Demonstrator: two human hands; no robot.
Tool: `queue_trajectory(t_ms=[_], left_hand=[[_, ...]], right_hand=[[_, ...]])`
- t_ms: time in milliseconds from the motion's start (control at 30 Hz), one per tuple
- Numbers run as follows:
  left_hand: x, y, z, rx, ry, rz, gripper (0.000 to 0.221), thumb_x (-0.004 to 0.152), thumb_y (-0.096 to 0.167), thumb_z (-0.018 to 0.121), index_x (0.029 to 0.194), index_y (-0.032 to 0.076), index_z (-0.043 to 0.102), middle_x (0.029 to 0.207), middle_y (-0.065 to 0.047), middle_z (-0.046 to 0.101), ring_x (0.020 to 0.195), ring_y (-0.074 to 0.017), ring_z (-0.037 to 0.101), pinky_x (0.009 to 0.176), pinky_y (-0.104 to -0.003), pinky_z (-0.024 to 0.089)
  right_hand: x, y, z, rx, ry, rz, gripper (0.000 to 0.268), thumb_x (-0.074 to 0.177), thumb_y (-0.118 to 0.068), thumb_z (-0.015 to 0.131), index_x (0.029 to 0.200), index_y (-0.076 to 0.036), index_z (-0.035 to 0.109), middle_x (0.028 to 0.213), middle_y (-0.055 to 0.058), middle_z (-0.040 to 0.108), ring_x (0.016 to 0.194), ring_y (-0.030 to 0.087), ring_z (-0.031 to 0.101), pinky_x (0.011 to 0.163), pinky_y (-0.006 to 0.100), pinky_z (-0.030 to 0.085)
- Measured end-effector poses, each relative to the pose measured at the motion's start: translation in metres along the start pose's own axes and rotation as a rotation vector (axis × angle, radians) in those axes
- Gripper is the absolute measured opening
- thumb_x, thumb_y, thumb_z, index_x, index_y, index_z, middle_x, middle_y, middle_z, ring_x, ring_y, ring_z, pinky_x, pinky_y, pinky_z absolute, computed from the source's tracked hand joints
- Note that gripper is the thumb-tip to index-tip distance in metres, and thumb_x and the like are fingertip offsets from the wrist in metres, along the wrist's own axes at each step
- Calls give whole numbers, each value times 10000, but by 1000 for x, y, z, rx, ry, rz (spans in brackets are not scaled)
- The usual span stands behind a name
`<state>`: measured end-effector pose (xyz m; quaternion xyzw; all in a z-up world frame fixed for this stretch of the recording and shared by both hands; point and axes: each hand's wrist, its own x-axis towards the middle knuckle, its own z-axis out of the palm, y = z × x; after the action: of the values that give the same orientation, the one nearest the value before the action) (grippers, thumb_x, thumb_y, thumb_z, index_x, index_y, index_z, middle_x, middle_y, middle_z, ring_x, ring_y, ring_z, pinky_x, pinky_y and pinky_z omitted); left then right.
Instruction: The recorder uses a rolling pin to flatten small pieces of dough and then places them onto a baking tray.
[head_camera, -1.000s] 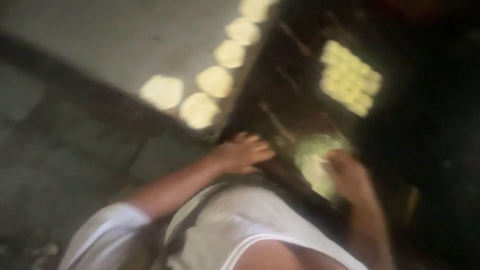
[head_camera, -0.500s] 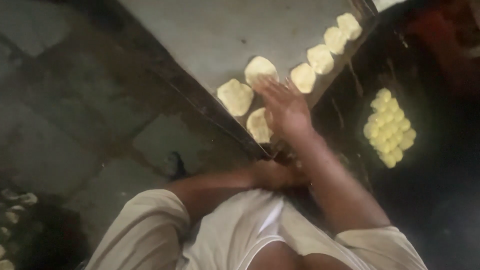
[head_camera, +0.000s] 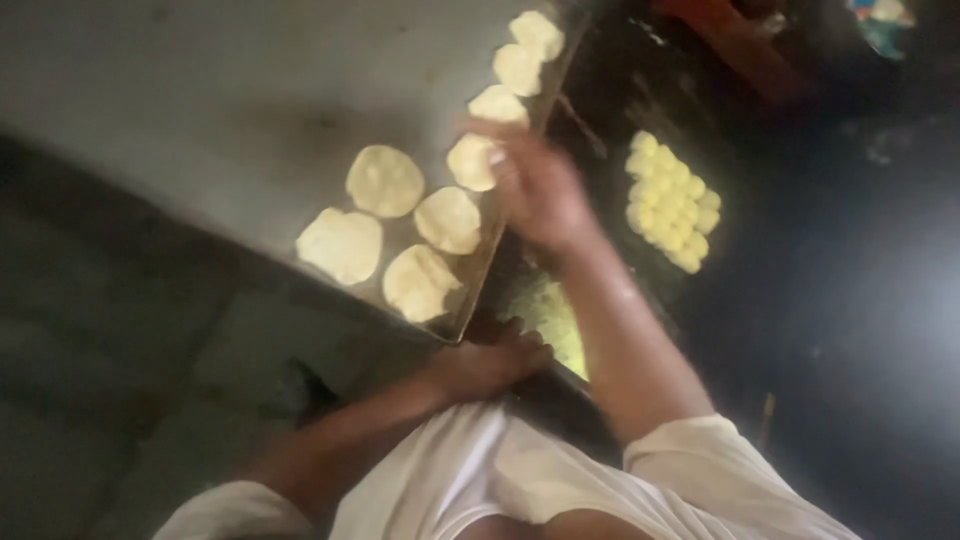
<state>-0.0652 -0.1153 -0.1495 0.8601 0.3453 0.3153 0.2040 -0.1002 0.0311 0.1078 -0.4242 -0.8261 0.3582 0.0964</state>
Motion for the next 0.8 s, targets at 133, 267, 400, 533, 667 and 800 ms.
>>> queue_trajectory(t_ms=[133,267,400,533,667,800], left_hand=[[7,7,-20,-95,-124,-45,578,1005,286,508,1534,83,392,1530,-212,398,1410,-504,363,1169,-588,276],[7,10,-8,163,-301,-86,596,965,186,547,1548,149,428,1543,-132,437,1448,-368,365,1179,-704,222],[22,33,-54,90,-231,-187,679,845,352,695,1441,142,444,1490,-152,418,1373,-433,335,1020,-744,237],[45,45,-64,293,-111,-286,670,867,420,711,1404,99,471,1317,-172,478,1204,-381,446,975,-691,370],[67,56,-69,341,23,-592,579,870,434,744,1306,110,543,1223,-139,551,1132,-356,540,884,-553,491],[77,51,-67,431,214,-556,556,850,404,790,1257,82,589,1173,-145,604,1061,-354,590,787,-502,539]], right_hand=[[-12,151,-68,-511,468,-130,209,1003,-168,738,1209,-144,721,1353,136,650,1250,297,598,1094,454,486],[-44,291,-83,-803,505,191,319,828,-98,794,1131,-97,695,1200,207,654,1130,356,609,962,475,499],[-105,255,-111,-37,658,428,342,901,-35,669,1227,-140,669,1213,85,713,1031,235,701,849,377,602],[-225,237,-77,-255,846,54,427,929,15,700,1343,-26,603,1291,171,675,1147,259,672,924,383,567],[-289,257,-8,-348,841,38,289,965,-94,682,1251,-85,645,1257,132,695,1195,299,651,1034,442,497],[-308,245,-9,-438,570,105,499,925,-157,671,1409,-66,594,1430,171,631,1357,359,553,1160,523,362]])
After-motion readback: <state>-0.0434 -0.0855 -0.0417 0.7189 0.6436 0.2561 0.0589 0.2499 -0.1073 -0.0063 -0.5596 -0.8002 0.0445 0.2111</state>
